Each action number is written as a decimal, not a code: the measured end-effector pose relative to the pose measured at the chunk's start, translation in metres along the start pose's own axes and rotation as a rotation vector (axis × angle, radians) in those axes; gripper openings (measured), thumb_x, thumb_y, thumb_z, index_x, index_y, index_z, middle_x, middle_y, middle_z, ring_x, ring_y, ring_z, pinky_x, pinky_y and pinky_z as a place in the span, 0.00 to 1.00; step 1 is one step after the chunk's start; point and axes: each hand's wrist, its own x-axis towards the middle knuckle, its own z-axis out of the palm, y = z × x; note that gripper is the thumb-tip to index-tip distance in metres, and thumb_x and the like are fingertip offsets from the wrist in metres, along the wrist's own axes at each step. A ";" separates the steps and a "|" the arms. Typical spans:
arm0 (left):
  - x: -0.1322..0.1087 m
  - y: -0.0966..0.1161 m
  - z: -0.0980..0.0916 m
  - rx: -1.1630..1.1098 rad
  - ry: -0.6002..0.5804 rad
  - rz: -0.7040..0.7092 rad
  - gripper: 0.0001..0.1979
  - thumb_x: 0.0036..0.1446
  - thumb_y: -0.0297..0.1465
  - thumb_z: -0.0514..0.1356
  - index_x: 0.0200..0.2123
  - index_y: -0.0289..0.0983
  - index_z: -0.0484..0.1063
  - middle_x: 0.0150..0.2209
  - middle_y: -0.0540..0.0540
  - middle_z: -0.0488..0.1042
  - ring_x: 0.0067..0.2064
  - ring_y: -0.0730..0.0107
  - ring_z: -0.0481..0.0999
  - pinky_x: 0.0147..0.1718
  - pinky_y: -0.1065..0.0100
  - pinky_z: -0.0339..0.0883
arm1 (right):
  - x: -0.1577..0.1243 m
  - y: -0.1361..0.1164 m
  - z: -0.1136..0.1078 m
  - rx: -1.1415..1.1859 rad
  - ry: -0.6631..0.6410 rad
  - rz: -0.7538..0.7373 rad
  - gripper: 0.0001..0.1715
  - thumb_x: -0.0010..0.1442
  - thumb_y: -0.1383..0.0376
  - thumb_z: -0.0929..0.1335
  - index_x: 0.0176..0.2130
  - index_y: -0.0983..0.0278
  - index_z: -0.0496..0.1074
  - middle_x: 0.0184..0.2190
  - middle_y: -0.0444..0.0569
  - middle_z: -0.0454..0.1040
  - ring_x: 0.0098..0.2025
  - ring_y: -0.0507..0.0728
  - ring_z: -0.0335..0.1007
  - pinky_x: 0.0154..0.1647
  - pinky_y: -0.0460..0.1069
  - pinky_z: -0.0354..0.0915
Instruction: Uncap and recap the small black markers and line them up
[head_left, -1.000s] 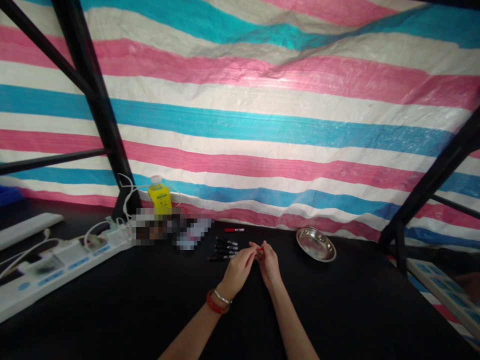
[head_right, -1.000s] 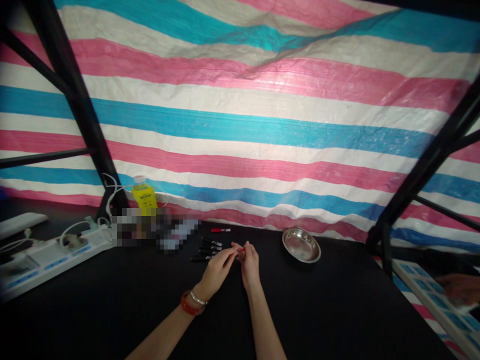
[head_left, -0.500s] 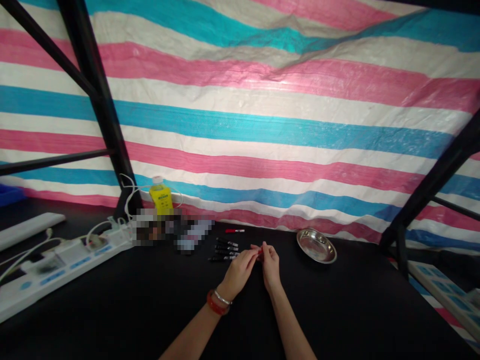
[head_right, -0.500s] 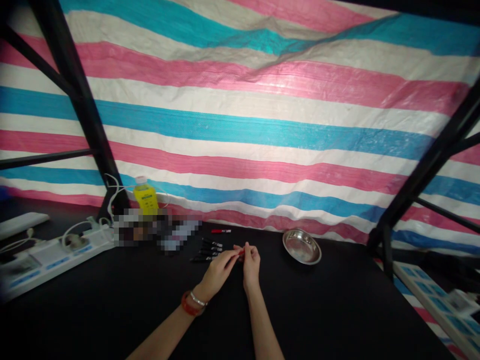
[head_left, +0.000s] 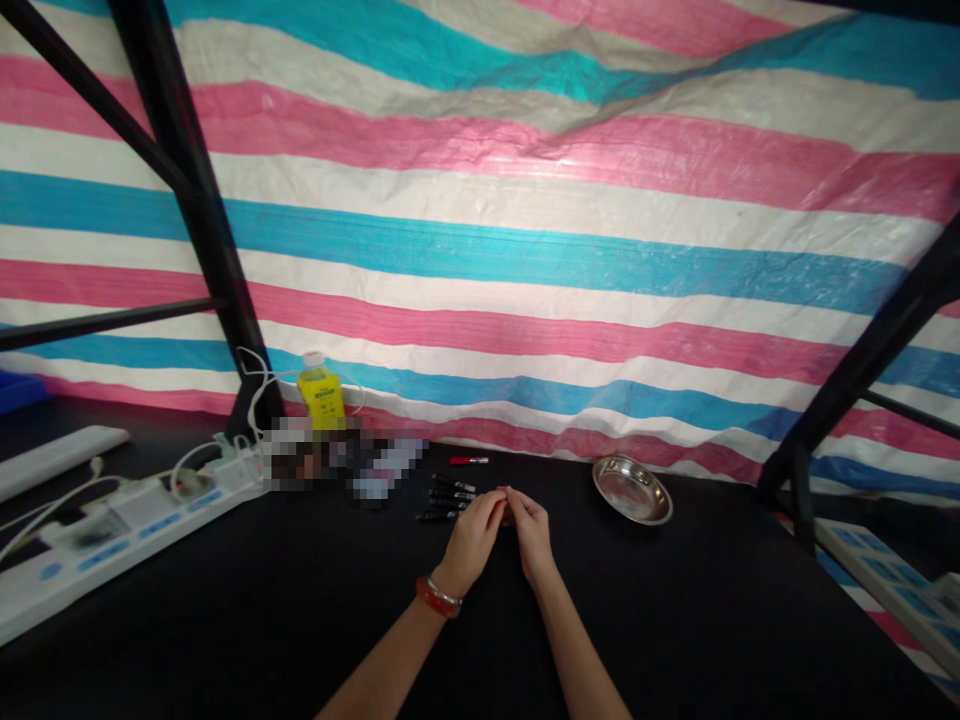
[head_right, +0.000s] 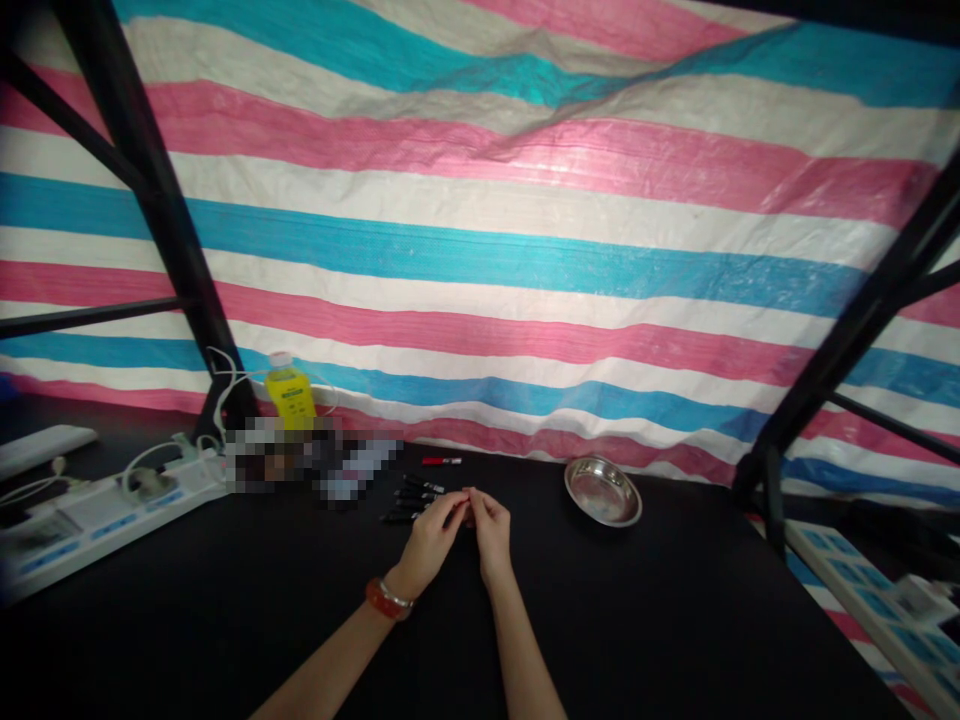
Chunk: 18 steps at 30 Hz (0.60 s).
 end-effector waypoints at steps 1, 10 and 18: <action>0.000 0.000 0.000 0.001 0.008 -0.004 0.10 0.62 0.29 0.48 0.41 0.38 0.68 0.37 0.47 0.75 0.38 0.70 0.76 0.38 0.66 0.73 | 0.001 0.000 -0.001 0.024 -0.009 0.015 0.22 0.44 0.51 0.72 0.31 0.67 0.77 0.20 0.44 0.72 0.22 0.50 0.61 0.23 0.44 0.56; 0.000 -0.003 0.002 0.006 -0.017 -0.048 0.13 0.60 0.31 0.51 0.48 0.40 0.63 0.47 0.43 0.71 0.43 0.67 0.74 0.40 0.64 0.72 | 0.007 0.001 -0.005 0.357 0.005 0.227 0.17 0.37 0.64 0.76 0.31 0.66 0.76 0.22 0.46 0.74 0.19 0.49 0.64 0.22 0.45 0.61; 0.029 -0.009 -0.017 0.343 0.015 -0.003 0.16 0.59 0.36 0.52 0.50 0.39 0.65 0.55 0.37 0.63 0.53 0.54 0.66 0.48 0.54 0.64 | 0.020 0.000 -0.024 0.536 0.032 0.224 0.04 0.48 0.63 0.72 0.29 0.59 0.74 0.30 0.43 0.77 0.20 0.48 0.63 0.24 0.45 0.63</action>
